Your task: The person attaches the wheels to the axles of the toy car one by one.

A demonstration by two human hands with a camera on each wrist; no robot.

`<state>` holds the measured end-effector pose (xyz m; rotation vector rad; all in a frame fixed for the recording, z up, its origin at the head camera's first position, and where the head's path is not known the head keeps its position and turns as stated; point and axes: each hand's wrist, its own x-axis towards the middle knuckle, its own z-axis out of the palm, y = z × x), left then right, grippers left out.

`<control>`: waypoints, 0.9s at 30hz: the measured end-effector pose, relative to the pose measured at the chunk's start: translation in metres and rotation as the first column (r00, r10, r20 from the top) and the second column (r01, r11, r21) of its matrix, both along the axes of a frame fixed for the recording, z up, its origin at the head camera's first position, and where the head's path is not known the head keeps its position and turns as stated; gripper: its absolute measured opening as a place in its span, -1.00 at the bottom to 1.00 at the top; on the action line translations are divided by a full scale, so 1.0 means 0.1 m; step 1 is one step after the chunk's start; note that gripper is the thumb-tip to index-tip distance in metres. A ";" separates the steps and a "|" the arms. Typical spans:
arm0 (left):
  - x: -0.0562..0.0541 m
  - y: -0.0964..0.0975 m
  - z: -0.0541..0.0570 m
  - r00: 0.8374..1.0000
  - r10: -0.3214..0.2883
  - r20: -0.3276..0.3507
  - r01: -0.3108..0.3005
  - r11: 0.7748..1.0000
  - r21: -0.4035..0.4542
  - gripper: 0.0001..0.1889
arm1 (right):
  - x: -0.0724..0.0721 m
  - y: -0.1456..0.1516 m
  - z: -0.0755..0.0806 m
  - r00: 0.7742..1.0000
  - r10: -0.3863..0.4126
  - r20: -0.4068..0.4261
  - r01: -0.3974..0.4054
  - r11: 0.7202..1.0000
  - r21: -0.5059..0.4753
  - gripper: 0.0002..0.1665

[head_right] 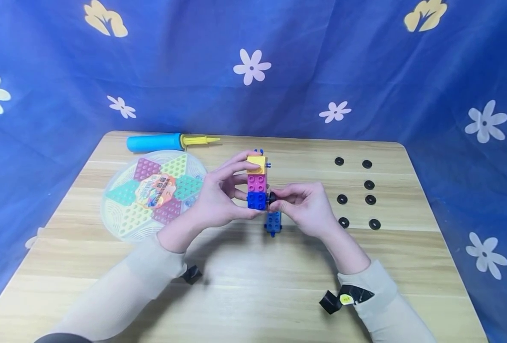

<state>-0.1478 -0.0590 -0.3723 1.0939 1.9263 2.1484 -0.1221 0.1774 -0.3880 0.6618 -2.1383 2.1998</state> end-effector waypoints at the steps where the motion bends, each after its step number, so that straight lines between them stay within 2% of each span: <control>1: 0.00 0.00 0.00 1.000 0.004 -0.006 -0.004 1.000 -0.009 -0.16 | 0.00 0.00 0.01 1.000 0.000 -0.012 0.000 1.000 0.023 -0.73; 6: 0.02 0.01 0.00 0.999 0.020 -0.038 -0.022 0.999 -0.047 -0.17 | 0.02 -0.02 0.08 0.995 -0.001 -0.103 0.016 0.989 0.148 -0.73; 9: 0.03 0.01 0.00 0.999 0.021 -0.047 -0.023 0.999 -0.041 -0.16 | 0.03 -0.01 0.10 0.992 0.002 -0.126 0.017 0.988 0.152 -0.71; 16: 0.04 0.00 -0.01 0.999 -0.018 -0.039 0.018 1.000 -0.013 -0.16 | 0.02 0.05 0.03 0.995 0.060 -0.082 -0.054 0.996 0.069 -0.66; 19: 0.04 0.00 -0.01 0.999 -0.040 -0.036 0.040 0.999 -0.004 -0.15 | 0.00 0.08 0.01 0.994 0.094 -0.058 -0.090 0.993 0.071 -0.64; 27: 0.05 0.05 0.02 0.991 -0.095 -0.094 0.099 0.995 0.033 -0.14 | -0.05 0.14 -0.03 0.976 0.213 -0.033 -0.210 0.974 0.080 -0.60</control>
